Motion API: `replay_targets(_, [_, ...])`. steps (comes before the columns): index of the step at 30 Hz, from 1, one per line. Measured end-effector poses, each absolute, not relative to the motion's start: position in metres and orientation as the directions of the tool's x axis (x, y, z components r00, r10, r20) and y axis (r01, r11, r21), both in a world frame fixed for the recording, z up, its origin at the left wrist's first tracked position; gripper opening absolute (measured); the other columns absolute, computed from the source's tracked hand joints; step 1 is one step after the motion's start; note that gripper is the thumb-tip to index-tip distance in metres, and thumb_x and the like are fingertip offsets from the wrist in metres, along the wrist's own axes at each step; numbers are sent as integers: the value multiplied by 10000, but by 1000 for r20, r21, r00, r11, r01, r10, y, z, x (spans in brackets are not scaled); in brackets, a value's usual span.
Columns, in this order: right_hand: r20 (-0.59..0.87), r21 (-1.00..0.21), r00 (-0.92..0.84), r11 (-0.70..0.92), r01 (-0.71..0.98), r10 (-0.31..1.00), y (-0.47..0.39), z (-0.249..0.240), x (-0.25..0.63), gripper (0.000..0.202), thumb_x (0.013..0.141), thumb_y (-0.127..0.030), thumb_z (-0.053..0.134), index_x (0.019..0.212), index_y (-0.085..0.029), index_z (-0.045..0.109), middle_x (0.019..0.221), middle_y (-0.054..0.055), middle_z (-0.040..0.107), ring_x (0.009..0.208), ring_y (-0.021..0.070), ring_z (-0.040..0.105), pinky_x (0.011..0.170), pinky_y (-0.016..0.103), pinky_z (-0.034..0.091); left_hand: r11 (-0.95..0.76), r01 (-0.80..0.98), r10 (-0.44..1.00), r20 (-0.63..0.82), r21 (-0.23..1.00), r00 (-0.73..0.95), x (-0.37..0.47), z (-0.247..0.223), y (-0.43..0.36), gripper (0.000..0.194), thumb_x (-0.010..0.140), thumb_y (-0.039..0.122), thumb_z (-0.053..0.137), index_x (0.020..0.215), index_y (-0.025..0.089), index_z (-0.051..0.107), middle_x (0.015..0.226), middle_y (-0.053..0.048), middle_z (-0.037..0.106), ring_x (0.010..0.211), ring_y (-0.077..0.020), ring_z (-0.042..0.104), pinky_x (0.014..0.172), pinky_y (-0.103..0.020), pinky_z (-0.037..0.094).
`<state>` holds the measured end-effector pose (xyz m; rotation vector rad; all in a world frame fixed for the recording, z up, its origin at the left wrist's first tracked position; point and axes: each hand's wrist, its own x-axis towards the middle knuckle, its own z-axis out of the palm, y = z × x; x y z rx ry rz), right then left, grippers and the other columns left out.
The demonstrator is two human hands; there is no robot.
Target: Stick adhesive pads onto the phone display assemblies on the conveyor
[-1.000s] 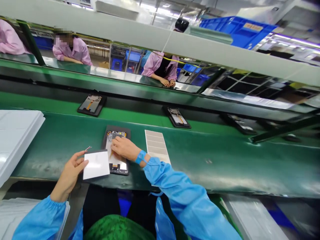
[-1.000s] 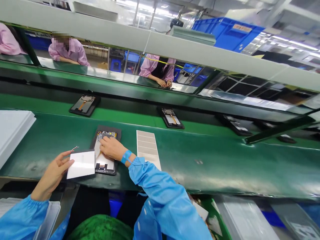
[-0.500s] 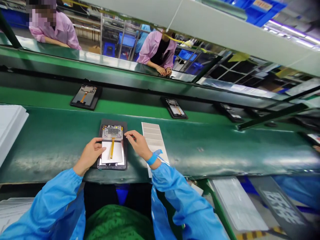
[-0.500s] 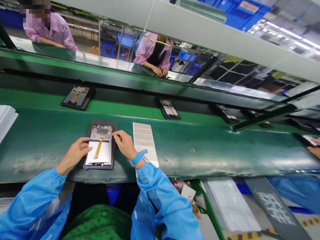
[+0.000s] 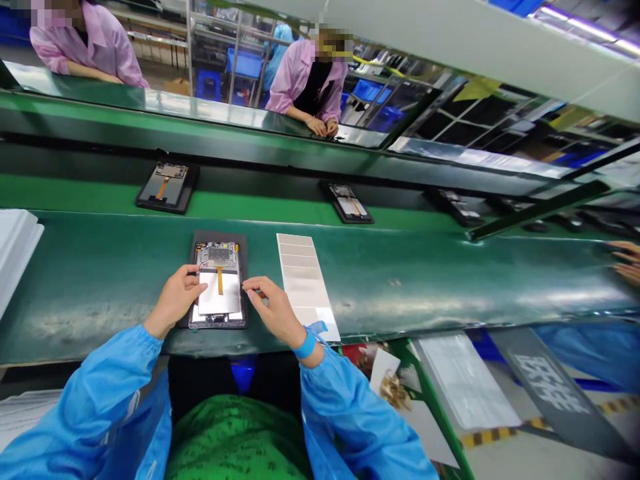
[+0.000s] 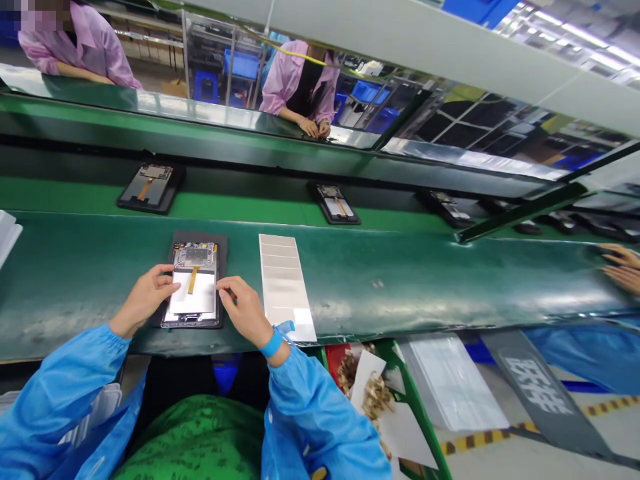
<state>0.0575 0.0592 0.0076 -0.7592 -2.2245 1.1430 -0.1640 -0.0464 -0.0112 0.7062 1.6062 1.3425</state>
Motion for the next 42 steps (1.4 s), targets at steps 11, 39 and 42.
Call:
replay_targets(11, [175,-830,-727,497,254,664,56,-3,51,190,975,-185,495,1062,-233,656,1136,53,665,1031,179,627,857,321,508,243,-85,866,-255,966,-430,-165,-11,-42,557,697,355,744,1161,143,519,715,10,672,579,-157,615,562,-268,460])
replay_targets(39, [175,-671,-825,679,299,537,51,-11,43,321,881,-98,655,1173,-233,655,1267,102,555,1212,254,519,1055,479,470,295,502,882,-29,813,-471,-171,-15,-41,334,796,293,650,1109,179,631,894,-35,621,743,-193,607,717,-326,469])
replay_targets(42, [183,-645,-823,697,313,538,50,-13,41,324,875,-89,654,1167,-228,660,1275,114,550,1209,271,515,1040,509,484,340,658,886,6,672,-463,-174,-18,-43,367,820,324,643,1166,204,630,1034,-73,613,932,-243,608,802,-353,473])
